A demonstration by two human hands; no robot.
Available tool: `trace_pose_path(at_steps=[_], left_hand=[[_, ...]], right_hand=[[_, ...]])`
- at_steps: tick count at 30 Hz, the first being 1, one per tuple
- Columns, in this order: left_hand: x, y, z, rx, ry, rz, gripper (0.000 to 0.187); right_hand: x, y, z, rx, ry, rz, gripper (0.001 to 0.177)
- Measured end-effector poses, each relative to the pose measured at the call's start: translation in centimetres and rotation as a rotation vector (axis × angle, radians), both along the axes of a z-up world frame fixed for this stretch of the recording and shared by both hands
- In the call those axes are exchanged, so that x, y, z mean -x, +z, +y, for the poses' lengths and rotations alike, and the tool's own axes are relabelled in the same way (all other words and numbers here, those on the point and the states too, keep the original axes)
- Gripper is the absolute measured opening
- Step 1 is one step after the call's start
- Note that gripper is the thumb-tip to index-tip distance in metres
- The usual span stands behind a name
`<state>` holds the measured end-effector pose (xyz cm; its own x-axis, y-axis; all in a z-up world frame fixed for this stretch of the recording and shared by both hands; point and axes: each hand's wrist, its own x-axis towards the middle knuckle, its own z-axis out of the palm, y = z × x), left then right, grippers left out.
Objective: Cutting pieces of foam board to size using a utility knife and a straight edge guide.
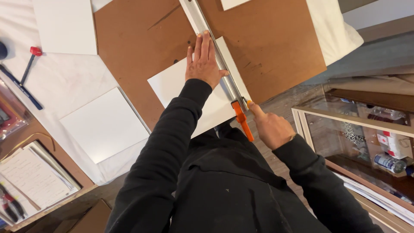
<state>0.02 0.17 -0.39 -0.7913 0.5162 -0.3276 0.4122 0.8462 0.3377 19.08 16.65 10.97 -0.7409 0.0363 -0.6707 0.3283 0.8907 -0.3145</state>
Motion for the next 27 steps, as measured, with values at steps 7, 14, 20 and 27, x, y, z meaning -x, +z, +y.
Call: trace_pose_path(at_steps=[7, 14, 20, 27], left_hand=[[-0.1, 0.1, -0.2, -0.017, -0.014, 0.007, 0.121], [-1.0, -0.9, -0.7, -0.066, 0.003, -0.012, 0.118], [-0.4, -0.2, -0.2, -0.074, 0.020, -0.013, 0.119], [-0.1, 0.4, -0.3, -0.075, 0.028, -0.014, 0.121]], right_hand=[[-5.5, -0.9, 1.7, 0.028, 0.004, -0.065, 0.049], [-9.8, -0.8, 2.2, 0.125, -0.101, 0.029, 0.053], [-4.7, 1.5, 1.0, 0.136, -0.242, 0.154, 0.055], [3.5, 0.4, -0.5, 0.182, -0.189, 0.323, 0.054]])
